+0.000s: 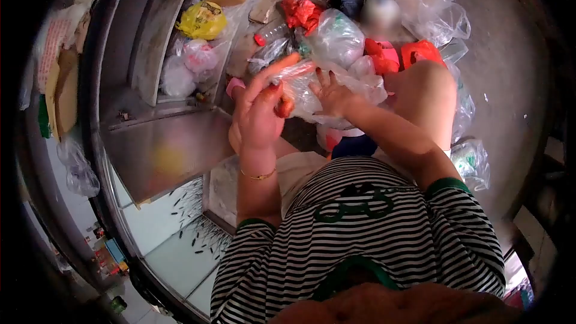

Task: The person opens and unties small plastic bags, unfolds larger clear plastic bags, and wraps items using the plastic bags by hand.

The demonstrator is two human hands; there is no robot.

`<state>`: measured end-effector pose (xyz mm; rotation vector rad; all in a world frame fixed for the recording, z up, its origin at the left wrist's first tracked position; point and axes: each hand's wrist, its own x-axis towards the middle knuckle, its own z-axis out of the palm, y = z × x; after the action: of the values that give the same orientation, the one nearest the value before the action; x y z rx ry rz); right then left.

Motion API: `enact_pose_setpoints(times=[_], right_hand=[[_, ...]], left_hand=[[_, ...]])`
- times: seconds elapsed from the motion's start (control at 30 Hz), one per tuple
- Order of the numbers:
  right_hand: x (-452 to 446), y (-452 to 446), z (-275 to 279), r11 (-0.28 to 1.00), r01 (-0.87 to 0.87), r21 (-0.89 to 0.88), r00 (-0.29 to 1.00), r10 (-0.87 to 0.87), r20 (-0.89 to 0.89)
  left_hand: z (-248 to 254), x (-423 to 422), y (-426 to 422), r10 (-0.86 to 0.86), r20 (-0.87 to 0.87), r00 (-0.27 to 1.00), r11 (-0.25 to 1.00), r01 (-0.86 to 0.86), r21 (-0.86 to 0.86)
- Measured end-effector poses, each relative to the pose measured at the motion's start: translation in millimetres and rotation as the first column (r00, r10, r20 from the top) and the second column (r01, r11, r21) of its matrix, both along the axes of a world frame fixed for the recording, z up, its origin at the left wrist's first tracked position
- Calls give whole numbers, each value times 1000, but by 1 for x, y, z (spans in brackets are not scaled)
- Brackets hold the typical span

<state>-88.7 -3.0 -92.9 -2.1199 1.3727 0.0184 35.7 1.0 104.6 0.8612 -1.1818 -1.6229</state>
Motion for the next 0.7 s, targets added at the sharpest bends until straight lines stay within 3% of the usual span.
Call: enact_pose_setpoints(times=[0.13,0.2,0.23,0.27,0.3,0.4,0.7], right_hand=[[7,-7,-23,997,70,-9,997,-70,41],[-3,-6,-21,981,186,53,947,-193,258],[-19,-5,13,960,232,155,858,-277,432],[-24,-5,16,944,270,189,813,-329,481],[-29,-5,20,926,305,223,761,-378,527],[-15,-21,-66,894,439,94,822,-442,359],[-25,-30,-47,947,304,103,873,-320,367]], left_hand=[[12,-12,16,-70,-104,992,996,75,47],[19,-14,23,-28,-141,990,999,32,24],[21,-14,24,1,-160,987,1000,3,21],[19,-11,19,-129,-291,948,991,114,-68],[19,-10,19,-124,-303,945,992,114,-50],[19,-6,17,-123,-326,937,992,122,-24],[24,-6,16,-84,-288,954,996,77,-36]])
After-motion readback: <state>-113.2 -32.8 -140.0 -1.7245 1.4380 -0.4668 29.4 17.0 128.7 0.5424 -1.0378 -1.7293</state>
